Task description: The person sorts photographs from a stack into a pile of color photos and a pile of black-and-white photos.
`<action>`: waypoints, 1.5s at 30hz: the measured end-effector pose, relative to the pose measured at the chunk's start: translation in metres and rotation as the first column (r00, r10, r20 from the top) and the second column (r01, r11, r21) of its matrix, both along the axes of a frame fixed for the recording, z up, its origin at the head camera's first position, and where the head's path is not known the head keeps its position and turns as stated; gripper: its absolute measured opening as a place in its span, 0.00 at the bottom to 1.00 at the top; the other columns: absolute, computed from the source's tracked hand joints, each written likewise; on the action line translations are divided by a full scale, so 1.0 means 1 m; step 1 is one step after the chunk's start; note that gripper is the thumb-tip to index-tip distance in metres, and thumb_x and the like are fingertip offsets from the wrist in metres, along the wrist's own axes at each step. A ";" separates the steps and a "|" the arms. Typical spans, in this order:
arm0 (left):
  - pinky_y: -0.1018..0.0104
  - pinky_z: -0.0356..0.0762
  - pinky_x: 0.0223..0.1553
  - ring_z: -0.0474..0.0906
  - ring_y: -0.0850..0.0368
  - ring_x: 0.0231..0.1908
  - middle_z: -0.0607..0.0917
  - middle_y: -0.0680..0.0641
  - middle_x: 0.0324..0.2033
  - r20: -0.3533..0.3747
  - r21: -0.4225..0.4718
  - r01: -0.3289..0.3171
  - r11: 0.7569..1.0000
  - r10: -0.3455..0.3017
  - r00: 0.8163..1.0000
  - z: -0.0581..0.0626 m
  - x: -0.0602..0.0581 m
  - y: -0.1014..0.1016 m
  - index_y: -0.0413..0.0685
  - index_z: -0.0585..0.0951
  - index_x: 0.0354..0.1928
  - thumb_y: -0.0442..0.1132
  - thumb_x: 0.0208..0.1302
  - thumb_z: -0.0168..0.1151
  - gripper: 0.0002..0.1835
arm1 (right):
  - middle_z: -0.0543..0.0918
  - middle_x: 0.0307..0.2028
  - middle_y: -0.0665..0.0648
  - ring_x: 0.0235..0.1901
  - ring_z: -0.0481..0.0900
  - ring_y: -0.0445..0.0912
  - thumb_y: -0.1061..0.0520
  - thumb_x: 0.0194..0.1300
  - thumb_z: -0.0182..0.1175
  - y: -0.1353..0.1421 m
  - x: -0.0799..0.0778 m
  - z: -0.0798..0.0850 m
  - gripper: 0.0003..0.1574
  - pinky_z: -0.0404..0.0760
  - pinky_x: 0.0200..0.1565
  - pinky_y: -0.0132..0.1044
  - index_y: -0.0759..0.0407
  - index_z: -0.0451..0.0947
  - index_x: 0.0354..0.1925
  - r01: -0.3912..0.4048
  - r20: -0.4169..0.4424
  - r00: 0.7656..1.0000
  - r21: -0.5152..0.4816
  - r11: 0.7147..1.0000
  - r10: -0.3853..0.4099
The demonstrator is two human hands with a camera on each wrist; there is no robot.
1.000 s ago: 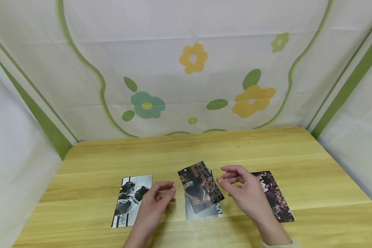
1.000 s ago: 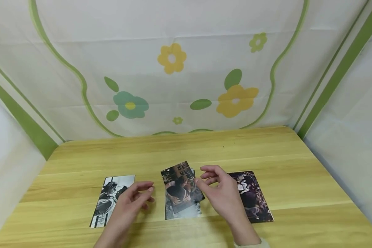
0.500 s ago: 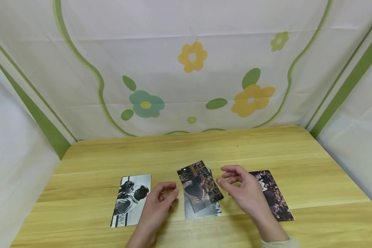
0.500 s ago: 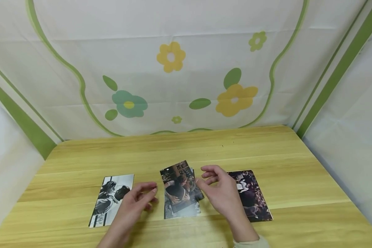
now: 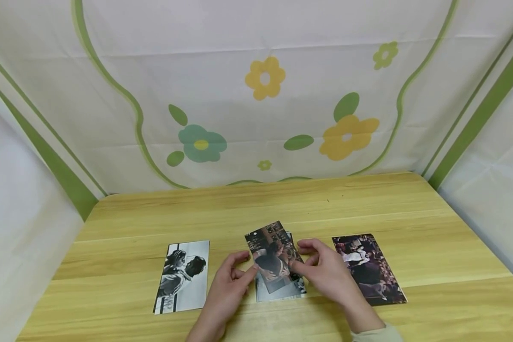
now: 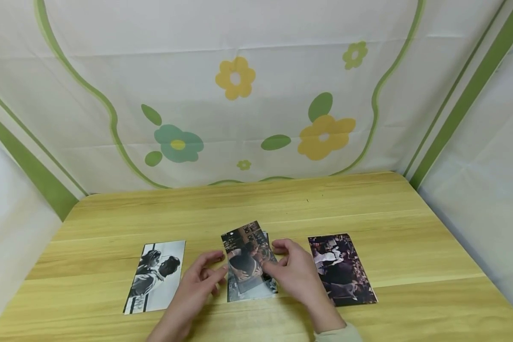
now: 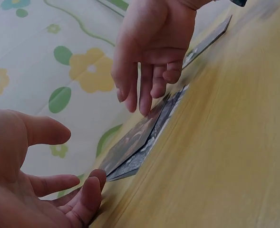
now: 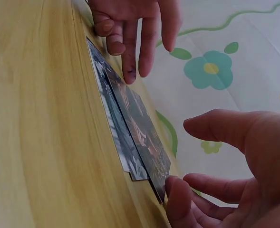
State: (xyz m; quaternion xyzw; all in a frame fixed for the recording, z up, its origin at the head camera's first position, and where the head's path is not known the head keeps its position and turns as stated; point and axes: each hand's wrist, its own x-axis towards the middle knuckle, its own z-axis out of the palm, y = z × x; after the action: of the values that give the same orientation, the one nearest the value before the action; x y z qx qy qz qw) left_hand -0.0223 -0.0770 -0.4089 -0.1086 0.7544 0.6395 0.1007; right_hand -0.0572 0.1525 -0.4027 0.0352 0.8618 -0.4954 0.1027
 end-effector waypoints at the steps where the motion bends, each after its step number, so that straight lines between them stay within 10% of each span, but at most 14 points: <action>1: 0.70 0.74 0.31 0.77 0.58 0.32 0.81 0.41 0.66 -0.005 -0.003 0.003 1.000 -0.003 1.000 0.000 0.000 0.000 0.41 0.74 0.73 0.45 0.73 0.70 0.31 | 0.88 0.58 0.56 0.37 0.80 0.43 0.51 0.60 0.79 -0.001 0.000 0.000 0.40 0.77 0.31 0.35 0.58 0.79 0.67 -0.001 -0.003 1.000 -0.004 1.000 0.001; 31: 0.69 0.77 0.32 0.78 0.58 0.33 0.81 0.39 0.68 0.008 0.056 0.003 0.998 -0.004 1.000 -0.002 0.000 0.000 0.42 0.74 0.73 0.45 0.74 0.69 0.30 | 0.87 0.55 0.57 0.37 0.78 0.45 0.57 0.56 0.80 -0.009 0.003 -0.002 0.40 0.76 0.32 0.33 0.60 0.80 0.66 0.024 0.018 1.000 -0.109 0.994 -0.022; 45: 0.71 0.71 0.37 0.74 0.57 0.41 0.81 0.41 0.61 -0.029 -0.088 0.027 0.996 -0.030 0.999 -0.005 0.001 0.005 0.38 0.71 0.78 0.46 0.72 0.70 0.38 | 0.86 0.51 0.54 0.41 0.80 0.45 0.56 0.57 0.80 -0.013 0.004 -0.003 0.38 0.80 0.39 0.34 0.56 0.81 0.65 0.027 0.047 0.999 -0.076 0.997 -0.023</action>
State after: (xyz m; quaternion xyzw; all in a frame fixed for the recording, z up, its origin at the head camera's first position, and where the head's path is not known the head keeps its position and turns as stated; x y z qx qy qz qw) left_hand -0.0212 -0.0723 -0.4143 -0.0923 0.7846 0.6060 0.0934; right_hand -0.0534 0.1395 -0.4053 0.0535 0.8391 -0.5284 0.1176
